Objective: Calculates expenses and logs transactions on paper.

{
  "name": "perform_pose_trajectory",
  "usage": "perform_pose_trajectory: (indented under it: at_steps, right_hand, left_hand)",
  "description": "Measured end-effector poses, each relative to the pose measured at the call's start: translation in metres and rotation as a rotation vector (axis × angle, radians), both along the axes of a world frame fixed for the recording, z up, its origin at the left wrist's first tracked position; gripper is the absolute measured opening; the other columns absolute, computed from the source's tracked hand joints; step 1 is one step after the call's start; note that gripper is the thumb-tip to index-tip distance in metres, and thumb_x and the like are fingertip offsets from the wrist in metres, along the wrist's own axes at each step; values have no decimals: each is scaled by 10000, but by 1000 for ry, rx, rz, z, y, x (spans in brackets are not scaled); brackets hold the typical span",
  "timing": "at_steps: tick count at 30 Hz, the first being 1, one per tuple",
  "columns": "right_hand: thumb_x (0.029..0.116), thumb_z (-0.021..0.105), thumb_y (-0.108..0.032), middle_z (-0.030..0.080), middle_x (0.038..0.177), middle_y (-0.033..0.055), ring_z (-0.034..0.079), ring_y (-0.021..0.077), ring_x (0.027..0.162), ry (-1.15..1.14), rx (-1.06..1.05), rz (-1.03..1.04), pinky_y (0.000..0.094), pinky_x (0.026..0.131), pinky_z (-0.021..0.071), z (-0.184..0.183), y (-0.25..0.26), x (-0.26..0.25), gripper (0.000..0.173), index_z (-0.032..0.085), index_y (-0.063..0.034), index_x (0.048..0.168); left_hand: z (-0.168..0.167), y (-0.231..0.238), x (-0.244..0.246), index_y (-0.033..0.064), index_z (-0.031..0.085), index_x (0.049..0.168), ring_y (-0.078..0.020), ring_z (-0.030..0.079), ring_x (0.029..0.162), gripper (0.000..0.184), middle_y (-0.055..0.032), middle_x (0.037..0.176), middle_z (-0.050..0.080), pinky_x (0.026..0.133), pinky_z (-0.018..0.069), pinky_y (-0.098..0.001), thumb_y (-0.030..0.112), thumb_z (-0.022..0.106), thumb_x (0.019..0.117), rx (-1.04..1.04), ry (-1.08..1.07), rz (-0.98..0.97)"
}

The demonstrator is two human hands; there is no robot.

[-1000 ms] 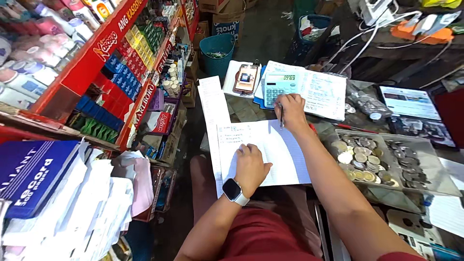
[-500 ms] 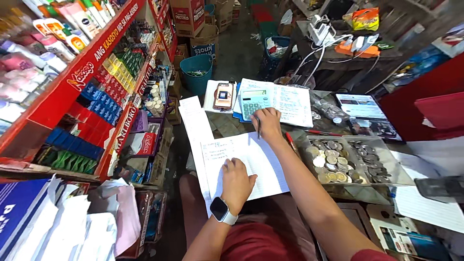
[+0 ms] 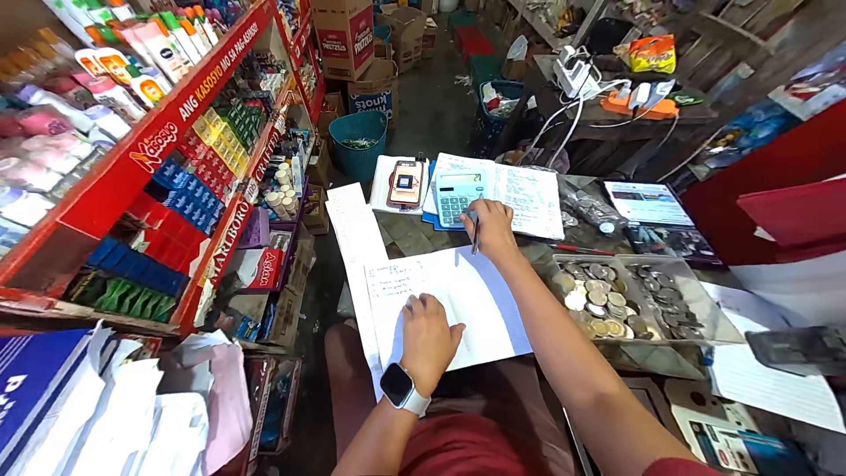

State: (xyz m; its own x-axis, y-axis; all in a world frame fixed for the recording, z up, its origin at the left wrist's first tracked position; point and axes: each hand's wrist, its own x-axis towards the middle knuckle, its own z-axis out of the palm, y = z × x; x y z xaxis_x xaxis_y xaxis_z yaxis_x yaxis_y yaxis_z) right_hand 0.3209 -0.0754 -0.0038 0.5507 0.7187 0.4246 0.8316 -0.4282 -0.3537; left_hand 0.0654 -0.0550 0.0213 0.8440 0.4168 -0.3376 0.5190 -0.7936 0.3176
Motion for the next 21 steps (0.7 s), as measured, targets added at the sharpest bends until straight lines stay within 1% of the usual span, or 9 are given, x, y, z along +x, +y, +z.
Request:
perform_pose_trajectory:
  at_steps: [2, 3, 7, 10, 13, 16, 18, 19, 21]
  right_hand:
    - [1026, 598, -237, 632, 1277, 301, 592, 465, 1242, 32, 23, 7, 667, 1076, 366, -8, -8, -6, 345, 647, 65, 1185]
    - [1022, 602, -225, 619, 1310, 307, 583, 463, 1268, 34, 42, 9, 664, 1083, 360, -11, -11, -7, 336, 643, 69, 1180]
    - [1012, 610, -215, 589, 1358, 315, 577, 474, 1270, 9, 138, -12, 667, 1066, 369, -13, -14, -4, 322, 641, 71, 1158]
    - [1019, 588, -240, 606, 1330, 308, 578, 502, 1227, -26, 155, -23, 675, 1030, 384, -9, -9, 4, 337, 650, 65, 1148]
    - [1019, 587, -239, 635, 1296, 273, 545, 503, 1258, -53, 133, -1, 670, 1038, 375, -5, 3, 8, 312, 663, 43, 1129]
    - [1028, 604, -270, 668, 1234, 237, 514, 488, 1303, -24, -8, 29, 682, 1088, 333, -6, 14, 11, 311, 682, 11, 1138]
    - [1034, 607, -299, 691, 1175, 215, 513, 479, 1307, 7, -114, 31, 691, 1099, 309, -6, 19, 12, 314, 686, -7, 1118]
    - [1034, 610, -309, 696, 1156, 211, 519, 473, 1303, 13, -126, 25, 689, 1105, 303, -4, 19, 11, 317, 686, -11, 1108]
    - [1030, 616, -306, 689, 1144, 226, 537, 478, 1269, 7, -77, 8, 688, 1087, 321, 0, 14, 4, 324, 681, -1, 1114]
  left_hand:
    - [0, 0, 0, -70, 498, 1441, -467, 392, 1438, 744, -269, 1511, 467, 1135, 359, -588, 552, 464, 1033, 10, 2, -9]
    - [0, 0, -1, -70, 498, 1441, -467, 395, 1436, 746, -269, 1510, 470, 1131, 363, -587, 553, 460, 1034, 18, 3, -16]
    - [0, 1, -1, -70, 479, 1458, -467, 388, 1442, 750, -273, 1520, 459, 1138, 358, -582, 548, 460, 1035, 18, 9, -18]
    - [1, 0, 0, -69, 479, 1459, -464, 387, 1443, 749, -273, 1520, 458, 1138, 357, -586, 548, 462, 1035, 14, 15, -12]
    - [1, 0, 0, -68, 484, 1455, -463, 388, 1441, 745, -270, 1520, 459, 1134, 361, -586, 549, 456, 1037, 12, 20, -13]
    - [1, 1, 0, -69, 489, 1448, -466, 396, 1435, 749, -273, 1514, 463, 1129, 370, -580, 555, 456, 1035, 18, 20, -17]
    - [1, 1, 0, -70, 488, 1449, -463, 399, 1432, 745, -271, 1510, 467, 1132, 369, -577, 550, 460, 1036, 21, 22, -17]
    - [1, 1, 0, -70, 491, 1447, -462, 405, 1428, 743, -269, 1504, 474, 1127, 374, -577, 549, 459, 1036, 26, 20, -20]
    - [1, 1, 0, -71, 494, 1443, -461, 408, 1427, 743, -270, 1502, 477, 1122, 379, -580, 549, 456, 1037, 27, 19, -23]
